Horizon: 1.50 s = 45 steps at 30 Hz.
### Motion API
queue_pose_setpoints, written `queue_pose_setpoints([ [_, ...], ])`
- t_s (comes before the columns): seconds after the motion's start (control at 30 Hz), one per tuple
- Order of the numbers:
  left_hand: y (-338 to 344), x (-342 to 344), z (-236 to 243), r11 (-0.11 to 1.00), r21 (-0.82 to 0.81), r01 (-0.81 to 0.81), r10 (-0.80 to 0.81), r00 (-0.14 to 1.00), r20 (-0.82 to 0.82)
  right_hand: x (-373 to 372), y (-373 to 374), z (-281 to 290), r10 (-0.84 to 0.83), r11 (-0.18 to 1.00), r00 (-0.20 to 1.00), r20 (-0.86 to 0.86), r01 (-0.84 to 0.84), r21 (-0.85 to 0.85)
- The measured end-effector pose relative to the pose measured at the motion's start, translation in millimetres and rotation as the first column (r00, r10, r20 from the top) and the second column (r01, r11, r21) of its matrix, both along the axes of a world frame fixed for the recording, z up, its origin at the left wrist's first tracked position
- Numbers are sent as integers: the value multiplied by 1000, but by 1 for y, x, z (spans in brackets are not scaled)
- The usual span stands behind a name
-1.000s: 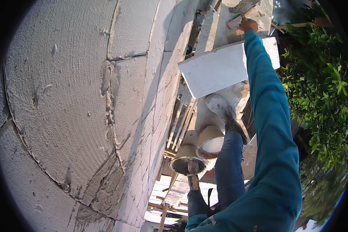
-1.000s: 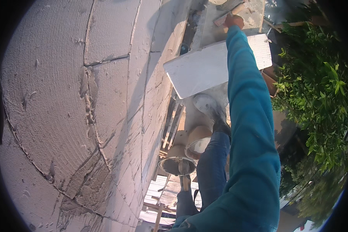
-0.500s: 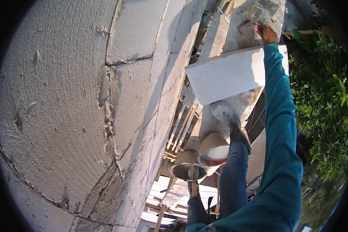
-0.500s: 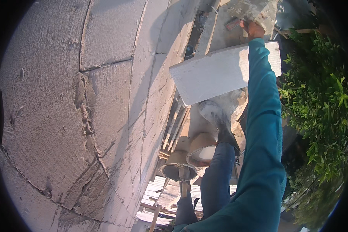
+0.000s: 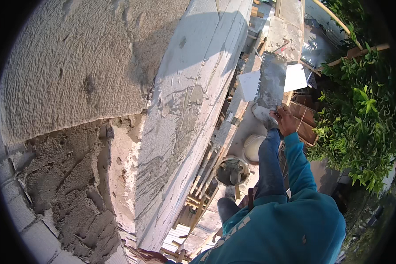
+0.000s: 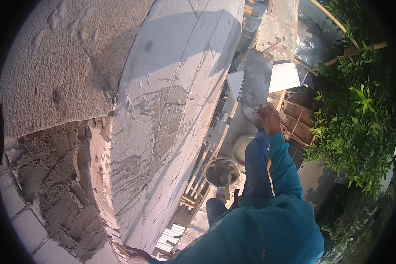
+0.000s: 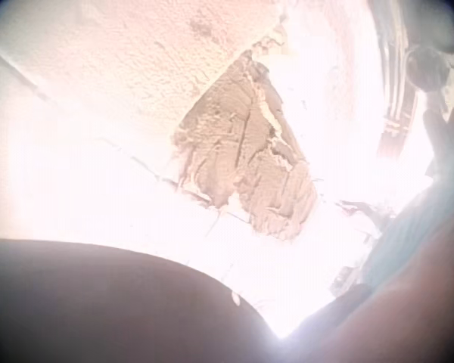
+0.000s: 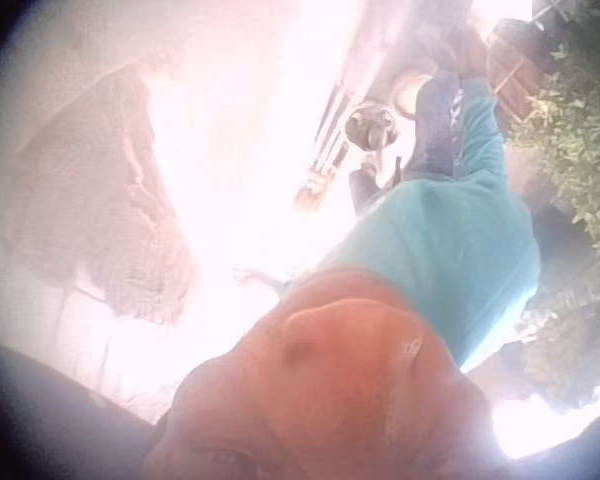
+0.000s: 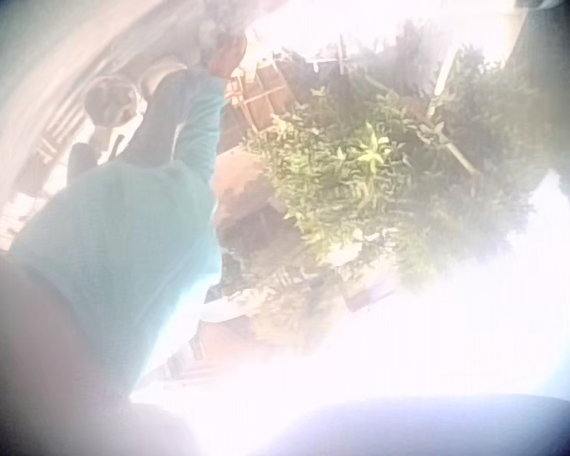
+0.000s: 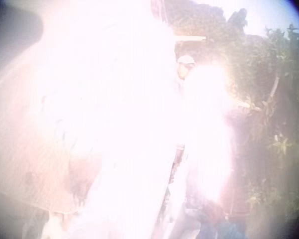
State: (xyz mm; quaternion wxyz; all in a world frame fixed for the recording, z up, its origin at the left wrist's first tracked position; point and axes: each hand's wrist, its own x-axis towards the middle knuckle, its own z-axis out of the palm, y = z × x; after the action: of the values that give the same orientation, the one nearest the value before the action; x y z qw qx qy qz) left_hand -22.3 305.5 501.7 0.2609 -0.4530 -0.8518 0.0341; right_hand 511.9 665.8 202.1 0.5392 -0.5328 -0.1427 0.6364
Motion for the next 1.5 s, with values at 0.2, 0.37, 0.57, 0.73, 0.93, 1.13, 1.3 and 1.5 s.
queue_pose_setpoints([
  [0.2, -73, -71, 8, 946, 299, 126, -198, 954, 226, -63, -78, 193, -85, 888, 992, 93, 33, 458],
  [0.37, -82, -90, 0, 850, 449, 274, -389, 902, 186, -108, -281, 351, -166, 902, 874, 457, -52, 429],
  [0.57, -83, -94, 7, 804, 489, 338, -471, 864, 177, -168, -383, 377, -321, 901, 794, 516, 89, 424],
  [0.73, -83, -98, -1, 801, 470, 371, -485, 862, 148, -140, -403, 360, -196, 971, 841, 504, 94, 222],
  [0.93, -75, -98, -1, 790, 461, 406, -499, 862, 96, -101, -386, 247, 88, 951, 871, 484, 71, -300],
  [1.13, -89, -117, -21, 809, 390, 439, -524, 840, 142, -92, -367, 51, 518, 799, 597, 612, -82, -595],
  [1.3, -110, -138, -30, 793, 291, 536, -560, 828, 1, -83, -331, -99, 704, 649, 486, 518, -146, -746],
  [1.5, -116, -146, -25, 949, 262, 178, -107, 959, -264, -124, -328, -237, 421, 905, 279, 863, -68, -419],
])
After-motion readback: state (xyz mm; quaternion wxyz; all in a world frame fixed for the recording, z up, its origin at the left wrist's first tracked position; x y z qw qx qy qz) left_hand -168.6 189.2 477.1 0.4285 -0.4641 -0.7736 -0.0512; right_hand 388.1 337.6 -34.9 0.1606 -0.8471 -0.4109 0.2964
